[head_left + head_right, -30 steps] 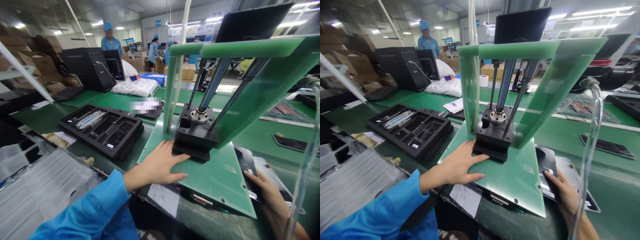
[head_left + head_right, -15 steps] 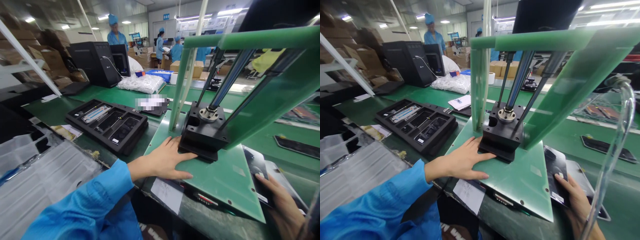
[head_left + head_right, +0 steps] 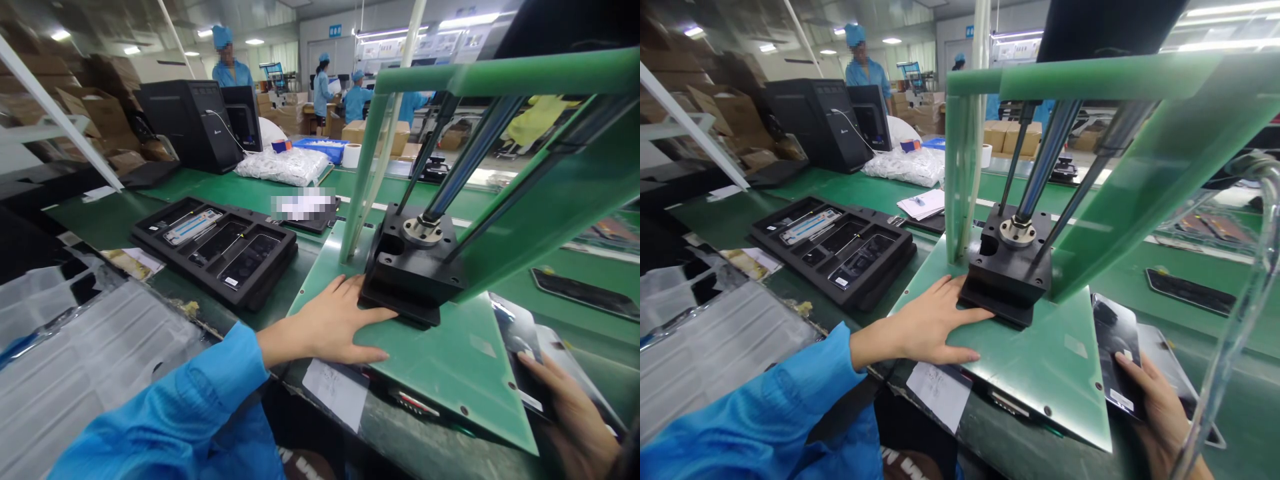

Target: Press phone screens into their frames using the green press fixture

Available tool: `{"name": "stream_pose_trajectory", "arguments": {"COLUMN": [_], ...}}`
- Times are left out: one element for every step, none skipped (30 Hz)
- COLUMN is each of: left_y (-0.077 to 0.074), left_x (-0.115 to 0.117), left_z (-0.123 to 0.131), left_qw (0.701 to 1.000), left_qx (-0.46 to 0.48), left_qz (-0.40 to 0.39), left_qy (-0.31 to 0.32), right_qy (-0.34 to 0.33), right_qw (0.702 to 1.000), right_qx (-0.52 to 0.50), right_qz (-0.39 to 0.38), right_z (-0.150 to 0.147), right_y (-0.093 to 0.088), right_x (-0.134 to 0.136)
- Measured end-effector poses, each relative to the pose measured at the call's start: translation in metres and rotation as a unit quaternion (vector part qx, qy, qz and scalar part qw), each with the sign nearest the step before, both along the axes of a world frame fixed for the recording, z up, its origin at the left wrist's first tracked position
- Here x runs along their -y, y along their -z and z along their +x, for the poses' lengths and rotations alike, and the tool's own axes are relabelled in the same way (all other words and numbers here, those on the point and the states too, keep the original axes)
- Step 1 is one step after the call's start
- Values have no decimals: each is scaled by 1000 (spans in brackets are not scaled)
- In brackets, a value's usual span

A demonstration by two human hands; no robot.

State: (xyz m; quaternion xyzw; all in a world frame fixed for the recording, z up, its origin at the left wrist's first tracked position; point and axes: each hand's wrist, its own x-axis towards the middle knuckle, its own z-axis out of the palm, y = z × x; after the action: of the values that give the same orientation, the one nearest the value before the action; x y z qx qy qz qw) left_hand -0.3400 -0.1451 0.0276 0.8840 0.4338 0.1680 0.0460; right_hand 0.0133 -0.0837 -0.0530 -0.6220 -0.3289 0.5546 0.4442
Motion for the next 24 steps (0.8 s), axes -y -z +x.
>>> {"name": "stream_pose_trajectory", "arguments": {"left_y": [0, 0, -1, -1, -1, -1, -1, -1, -1, -1, 0, 0, 0, 0, 0, 0, 0, 0, 0, 0, 0, -1, -1, -1], "left_x": [0, 0, 0, 0, 0, 0, 0, 0, 0, 0, 0, 1, 1, 1, 1, 1, 1, 1, 1, 1, 1, 1, 1, 1], "left_z": [0, 0, 0, 0, 0, 0, 1, 1, 1, 1, 1, 1, 1, 1, 1, 1, 1, 1, 1, 1, 1, 1, 1, 1], "left_qw": [1000, 1000, 1000, 1000, 1000, 1000, 1000, 1000, 1000, 1000, 1000, 1000, 1000, 1000, 1000, 1000, 1000, 1000, 1000, 1000, 1000, 1000, 1000, 1000], "left_qx": [4, 7, 7, 6, 4, 2, 0, 0, 0, 1, 1, 1, 1, 1, 1, 1, 1, 1, 1, 1, 2, 2, 2, 2], "left_qz": [1, 2, 2, 2, 2, 2, 1, 1, 1, 1, 1, 2, 3, 4, 5, 5, 6, 6, 6, 7, 8, 8, 8, 7], "left_qy": [1, 1, 0, -1, -2, -4, -5, -5, -5, -5, -5, -6, -6, -7, -7, -7, -6, -6, -6, -6, -6, -6, -7, -7], "right_qy": [7, 12, 16, 17, 18, 17, 17, 17, 17, 16, 15, 13, 12, 11, 13, 15, 16, 16, 15, 13, 11, 6, 4, 3], "right_qw": [1000, 1000, 999, 999, 999, 999, 999, 999, 999, 1000, 1000, 1000, 1000, 1000, 1000, 999, 999, 999, 999, 999, 999, 999, 999, 999], "right_qx": [-9, -17, -19, -20, -22, -26, -28, -28, -26, -23, -20, -18, -18, -20, -21, -22, -23, -25, -28, -32, -36, -40, -42, -42], "right_qz": [-8, -16, -20, -22, -22, -20, -16, -10, -7, -7, -7, -8, -11, -13, -15, -17, -18, -18, -16, -13, -11, -9, -8, -6], "right_z": [-2, -3, -4, -4, -4, -3, -1, 0, 1, 1, 0, -1, -3, -5, -7, -9, -9, -9, -8, -6, -4, -1, 1, 3], "right_y": [-3, -5, -6, -6, -5, -3, -1, 0, 2, 2, 1, -1, -3, -6, -8, -10, -10, -10, -9, -7, -5, -2, 0, 2], "right_x": [1, 1, 2, 2, 2, 2, 1, 1, 1, 1, 2, 2, 3, 3, 4, 4, 5, 4, 4, 4, 3, 3, 3, 2]}}
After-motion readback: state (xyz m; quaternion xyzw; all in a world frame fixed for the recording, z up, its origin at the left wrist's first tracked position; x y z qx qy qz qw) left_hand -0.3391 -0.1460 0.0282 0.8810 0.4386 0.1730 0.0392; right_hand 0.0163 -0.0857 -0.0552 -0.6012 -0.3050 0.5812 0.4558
